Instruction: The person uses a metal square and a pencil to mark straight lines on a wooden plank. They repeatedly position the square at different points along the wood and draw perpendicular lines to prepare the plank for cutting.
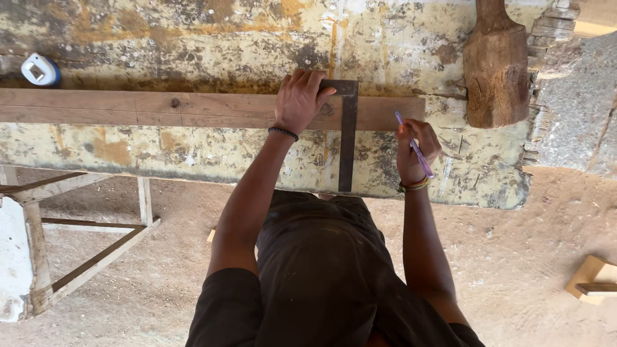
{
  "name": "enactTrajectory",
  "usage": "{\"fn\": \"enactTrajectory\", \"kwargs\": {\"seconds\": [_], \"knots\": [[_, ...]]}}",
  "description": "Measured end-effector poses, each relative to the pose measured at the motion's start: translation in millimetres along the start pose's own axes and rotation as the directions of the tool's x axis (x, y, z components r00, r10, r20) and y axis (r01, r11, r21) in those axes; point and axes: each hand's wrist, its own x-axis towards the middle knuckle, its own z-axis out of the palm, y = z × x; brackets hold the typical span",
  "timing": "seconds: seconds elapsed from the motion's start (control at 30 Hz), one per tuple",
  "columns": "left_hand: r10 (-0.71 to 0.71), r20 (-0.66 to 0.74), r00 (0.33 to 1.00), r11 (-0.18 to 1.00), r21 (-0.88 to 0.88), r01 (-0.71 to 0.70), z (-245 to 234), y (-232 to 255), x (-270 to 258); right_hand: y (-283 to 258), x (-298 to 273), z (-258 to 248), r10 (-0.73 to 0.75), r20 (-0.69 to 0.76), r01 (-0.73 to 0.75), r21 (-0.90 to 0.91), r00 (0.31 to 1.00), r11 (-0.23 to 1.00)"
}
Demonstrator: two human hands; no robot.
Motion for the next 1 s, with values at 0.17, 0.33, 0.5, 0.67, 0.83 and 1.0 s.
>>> {"fn": "enactTrajectory", "kwargs": {"seconds": [0.17, 0.33, 0.5, 0.67, 0.83, 1.0], "knots": [[0.015, -0.03, 0.999, 1.0, 0.012, -0.014, -8.2, 7.9, 2.5, -16.0, 26.0, 20.4, -0.095, 0.006, 0.095, -0.029, 0.995, 0.995], [0.017, -0.021, 1.0, 1.0, -0.006, -0.017, -1.8, 4.0, 3.7, -20.6, 30.4, 33.3, 0.068, 0.036, -0.07, 0.069, 0.997, 0.995], [0.002, 0.003, 1.0, 1.0, -0.007, -0.002, 5.5, 0.5, 3.7, -1.6, 31.0, 44.7, 0.02, -0.035, -0.021, -0.042, 0.999, 0.999], [0.022, -0.01, 1.0, 1.0, -0.01, -0.022, 3.0, 1.5, 4.6, 3.4, 27.0, 45.8, -0.043, -0.029, 0.04, -0.1, 0.999, 0.994], [0.03, 0.027, 0.999, 0.999, -0.023, -0.029, 6.2, 5.0, 9.4, -7.1, 31.1, 39.8, -0.042, -0.02, 0.04, -0.081, 0.999, 0.996], [0.025, 0.004, 1.0, 0.999, -0.038, -0.025, 9.7, 3.1, 9.5, -14.3, 34.1, 36.3, -0.021, -0.021, 0.02, -0.058, 1.0, 0.998]]}}
